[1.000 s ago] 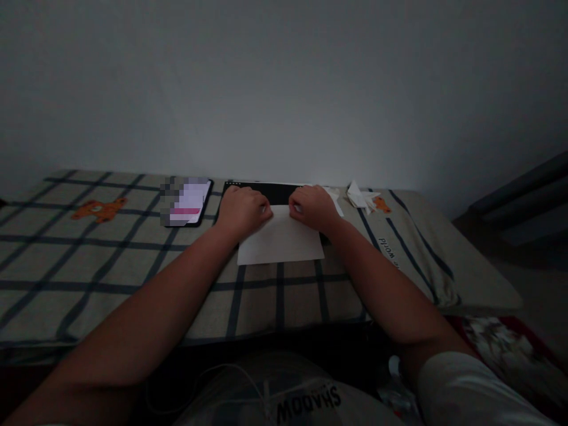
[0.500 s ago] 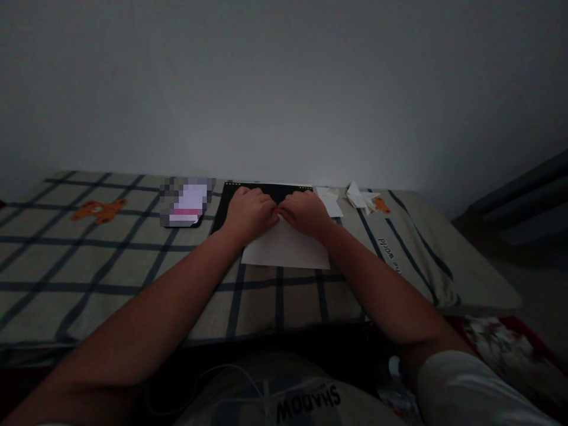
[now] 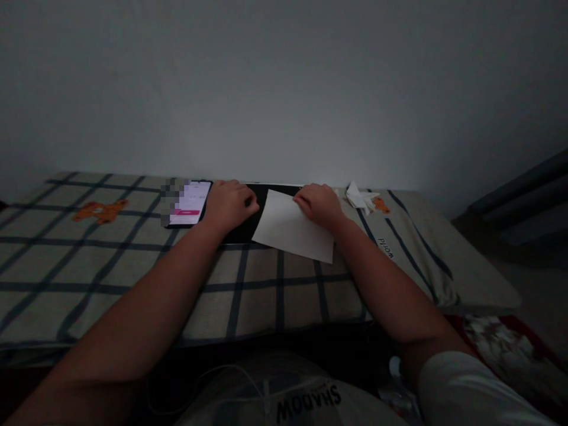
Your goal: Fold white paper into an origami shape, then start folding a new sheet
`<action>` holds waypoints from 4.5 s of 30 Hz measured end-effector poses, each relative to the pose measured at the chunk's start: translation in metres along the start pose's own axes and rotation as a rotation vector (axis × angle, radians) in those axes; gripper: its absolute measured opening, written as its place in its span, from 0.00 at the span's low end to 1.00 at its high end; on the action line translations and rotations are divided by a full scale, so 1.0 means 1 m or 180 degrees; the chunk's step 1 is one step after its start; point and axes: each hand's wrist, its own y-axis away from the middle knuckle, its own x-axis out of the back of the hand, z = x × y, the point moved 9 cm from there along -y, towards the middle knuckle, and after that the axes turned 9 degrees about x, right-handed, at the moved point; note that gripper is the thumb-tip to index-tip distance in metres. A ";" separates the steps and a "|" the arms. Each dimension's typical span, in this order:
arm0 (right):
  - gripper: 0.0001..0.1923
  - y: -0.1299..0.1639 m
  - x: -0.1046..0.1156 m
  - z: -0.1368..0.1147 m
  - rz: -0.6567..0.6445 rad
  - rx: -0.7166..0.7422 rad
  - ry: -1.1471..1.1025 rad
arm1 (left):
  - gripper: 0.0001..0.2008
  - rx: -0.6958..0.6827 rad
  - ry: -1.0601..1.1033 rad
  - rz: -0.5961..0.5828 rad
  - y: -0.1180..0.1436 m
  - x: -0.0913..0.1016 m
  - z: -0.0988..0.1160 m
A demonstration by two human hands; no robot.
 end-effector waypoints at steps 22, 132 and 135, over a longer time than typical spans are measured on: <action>0.16 -0.009 -0.005 -0.040 -0.0023 0.0488 0.0149 | 0.11 -0.0542 -0.0024 0.0066 0.008 -0.001 0.039; 0.11 0.019 -0.040 0.038 0.1611 -0.2261 -0.3975 | 0.21 0.1925 0.3477 -0.0300 0.002 -0.041 -0.051; 0.12 0.020 -0.037 0.038 0.1551 -0.2286 -0.3889 | 0.18 0.1991 0.3450 -0.0140 0.003 -0.037 -0.054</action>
